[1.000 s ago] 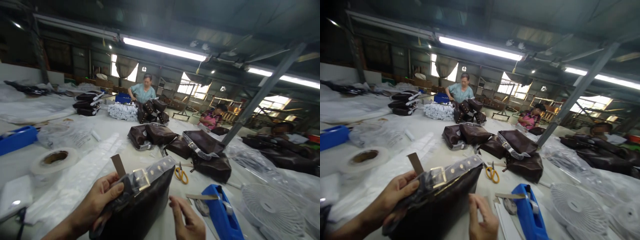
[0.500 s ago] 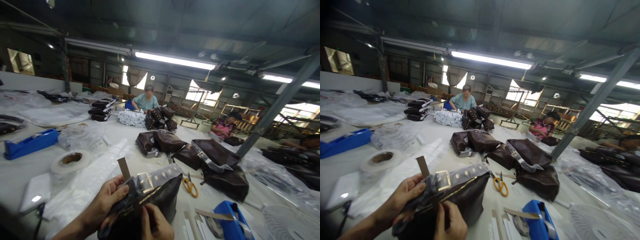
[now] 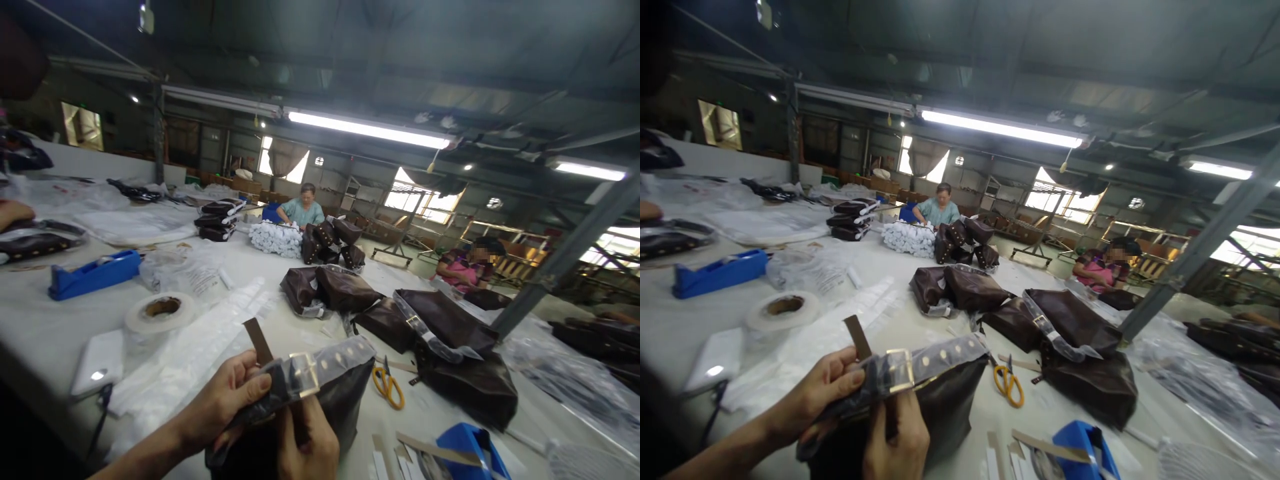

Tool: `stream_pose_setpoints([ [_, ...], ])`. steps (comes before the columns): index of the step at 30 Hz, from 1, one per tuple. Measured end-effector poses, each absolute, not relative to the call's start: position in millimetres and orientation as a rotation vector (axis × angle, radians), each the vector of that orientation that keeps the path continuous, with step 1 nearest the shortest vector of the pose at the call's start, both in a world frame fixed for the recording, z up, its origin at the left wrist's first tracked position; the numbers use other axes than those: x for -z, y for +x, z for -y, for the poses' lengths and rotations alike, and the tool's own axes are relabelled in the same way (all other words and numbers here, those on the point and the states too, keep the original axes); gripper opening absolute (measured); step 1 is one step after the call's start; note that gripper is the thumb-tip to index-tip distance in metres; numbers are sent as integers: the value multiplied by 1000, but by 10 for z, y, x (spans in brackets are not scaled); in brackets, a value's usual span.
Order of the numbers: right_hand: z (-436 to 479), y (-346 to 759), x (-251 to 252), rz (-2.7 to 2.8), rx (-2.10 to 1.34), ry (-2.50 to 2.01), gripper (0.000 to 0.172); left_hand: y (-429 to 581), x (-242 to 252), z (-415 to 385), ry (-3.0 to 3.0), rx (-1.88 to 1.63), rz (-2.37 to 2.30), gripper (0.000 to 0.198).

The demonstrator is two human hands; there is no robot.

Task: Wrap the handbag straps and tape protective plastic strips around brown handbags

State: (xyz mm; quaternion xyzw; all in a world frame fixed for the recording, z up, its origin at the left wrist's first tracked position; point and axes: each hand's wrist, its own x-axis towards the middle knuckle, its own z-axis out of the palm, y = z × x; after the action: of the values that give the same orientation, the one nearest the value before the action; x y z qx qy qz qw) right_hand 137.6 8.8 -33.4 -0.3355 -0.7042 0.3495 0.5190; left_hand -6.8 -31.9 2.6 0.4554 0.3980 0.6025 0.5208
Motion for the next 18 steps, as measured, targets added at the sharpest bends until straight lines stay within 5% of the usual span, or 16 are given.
stream_pose_setpoints([
  [9, -156, 1409, 349, 1475, -1609, -541, 50, -115, 83, 293, 1167, -1398, -1007, 49],
  [12, -175, 1443, 357, 1491, -1656, -563, 59, -108, 96, 298, 1170, -1391, -1063, 42],
  [18, -173, 1562, 437, 1517, -1489, -804, 49, -93, -30, 316, 1161, -1418, -1108, 39],
])
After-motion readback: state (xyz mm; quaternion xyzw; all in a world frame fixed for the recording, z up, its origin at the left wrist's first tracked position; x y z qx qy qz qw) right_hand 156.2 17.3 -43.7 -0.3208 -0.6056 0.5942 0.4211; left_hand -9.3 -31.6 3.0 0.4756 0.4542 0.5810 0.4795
